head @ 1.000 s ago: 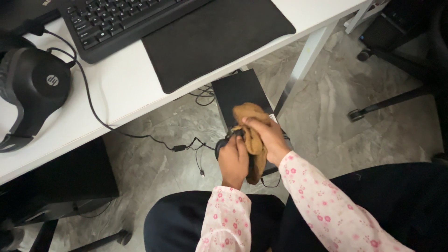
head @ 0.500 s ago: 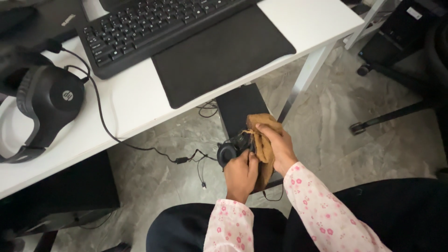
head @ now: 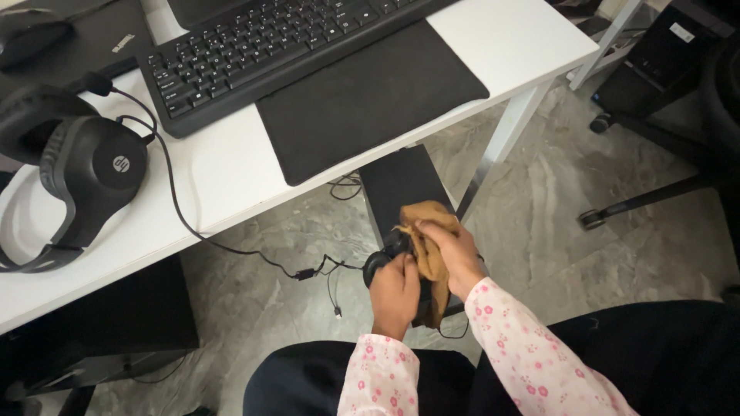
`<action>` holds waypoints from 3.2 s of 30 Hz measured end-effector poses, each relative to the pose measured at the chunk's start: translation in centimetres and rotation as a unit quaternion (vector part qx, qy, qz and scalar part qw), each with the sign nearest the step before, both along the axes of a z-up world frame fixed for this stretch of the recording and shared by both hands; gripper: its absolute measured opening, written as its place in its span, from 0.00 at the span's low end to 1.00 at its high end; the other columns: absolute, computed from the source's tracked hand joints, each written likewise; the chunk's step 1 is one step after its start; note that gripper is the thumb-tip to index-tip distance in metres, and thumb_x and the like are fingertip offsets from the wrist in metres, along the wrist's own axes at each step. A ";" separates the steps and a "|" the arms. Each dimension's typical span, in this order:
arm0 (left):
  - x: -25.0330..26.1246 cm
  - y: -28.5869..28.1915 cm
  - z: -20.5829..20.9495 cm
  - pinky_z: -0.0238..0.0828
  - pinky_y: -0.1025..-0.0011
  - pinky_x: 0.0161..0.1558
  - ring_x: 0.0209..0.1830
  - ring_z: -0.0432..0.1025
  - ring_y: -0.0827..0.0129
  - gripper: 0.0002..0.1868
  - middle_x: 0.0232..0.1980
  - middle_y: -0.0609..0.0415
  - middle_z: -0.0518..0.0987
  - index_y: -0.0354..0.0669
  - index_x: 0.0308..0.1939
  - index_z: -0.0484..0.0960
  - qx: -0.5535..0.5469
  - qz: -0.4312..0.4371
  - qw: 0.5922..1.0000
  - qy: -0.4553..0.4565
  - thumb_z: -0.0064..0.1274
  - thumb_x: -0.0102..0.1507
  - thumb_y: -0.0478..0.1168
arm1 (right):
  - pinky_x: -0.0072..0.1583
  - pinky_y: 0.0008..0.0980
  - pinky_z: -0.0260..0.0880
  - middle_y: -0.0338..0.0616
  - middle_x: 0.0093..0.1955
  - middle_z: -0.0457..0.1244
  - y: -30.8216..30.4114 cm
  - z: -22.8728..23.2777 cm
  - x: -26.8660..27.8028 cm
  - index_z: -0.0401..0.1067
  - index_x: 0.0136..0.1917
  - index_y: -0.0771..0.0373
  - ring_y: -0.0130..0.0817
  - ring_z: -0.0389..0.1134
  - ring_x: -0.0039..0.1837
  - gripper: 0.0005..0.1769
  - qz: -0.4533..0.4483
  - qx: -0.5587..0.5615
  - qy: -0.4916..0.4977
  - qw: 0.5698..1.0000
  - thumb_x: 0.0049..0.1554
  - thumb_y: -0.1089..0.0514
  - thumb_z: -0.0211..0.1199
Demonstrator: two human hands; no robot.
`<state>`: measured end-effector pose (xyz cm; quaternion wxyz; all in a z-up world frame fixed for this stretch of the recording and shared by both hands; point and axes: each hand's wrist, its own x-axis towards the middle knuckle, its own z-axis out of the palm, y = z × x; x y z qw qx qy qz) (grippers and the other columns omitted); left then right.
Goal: The person sits on the floor and uses a cloth to wipe the ear cups and headband of a pair of black headphones. They then wipe the top of a black computer tower before returning to clean the headphones again.
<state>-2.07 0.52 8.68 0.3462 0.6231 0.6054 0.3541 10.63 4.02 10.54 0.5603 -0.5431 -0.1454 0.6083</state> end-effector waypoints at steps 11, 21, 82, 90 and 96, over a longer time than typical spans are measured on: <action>-0.7 0.5 -2.1 0.69 0.54 0.36 0.33 0.76 0.42 0.18 0.32 0.36 0.81 0.32 0.39 0.80 0.033 0.042 0.993 -0.105 0.38 0.70 0.41 | 0.49 0.32 0.75 0.47 0.50 0.71 0.1 0.5 0.0 0.75 0.56 0.69 0.32 0.73 0.49 0.18 0.175 0.015 -0.103 0.979 0.54 0.59 0.65; -2.0 2.8 -4.2 0.44 0.73 0.19 0.14 0.50 0.78 0.25 0.18 0.63 0.59 0.43 0.27 0.70 -0.087 0.181 0.841 -0.502 0.41 0.72 0.57 | 0.51 0.41 0.76 0.46 0.50 0.69 0.8 1.9 1.8 0.73 0.56 0.64 0.36 0.72 0.50 0.17 0.028 0.028 0.103 0.994 0.55 0.56 0.67; -3.3 1.7 -2.8 0.44 0.74 0.28 0.25 0.50 0.81 0.23 0.25 0.67 0.59 0.45 0.22 0.60 0.026 0.040 0.861 -0.507 0.46 0.71 0.41 | 0.63 0.31 0.69 0.41 0.59 0.70 0.8 5.3 4.0 0.63 0.75 0.63 0.32 0.71 0.61 0.45 0.228 0.038 -0.155 0.961 0.47 0.52 0.74; -3.7 1.7 -1.0 0.50 0.76 0.29 0.24 0.55 0.81 0.23 0.25 0.64 0.65 0.42 0.23 0.67 0.044 0.035 0.886 -0.461 0.48 0.72 0.45 | 0.59 0.32 0.72 0.43 0.55 0.71 0.7 5.6 3.6 0.70 0.65 0.64 0.32 0.73 0.58 0.39 0.253 0.047 -0.220 0.941 0.42 0.53 0.79; -3.4 1.0 4.8 0.62 0.75 0.30 0.25 0.67 0.77 0.14 0.26 0.59 0.74 0.40 0.43 0.77 0.124 0.013 0.964 -0.237 0.59 0.64 0.46 | 0.60 0.33 0.70 0.43 0.53 0.71 -0.1 5.9 1.4 0.73 0.57 0.62 0.35 0.73 0.57 0.36 0.214 0.187 -0.469 0.836 0.39 0.49 0.83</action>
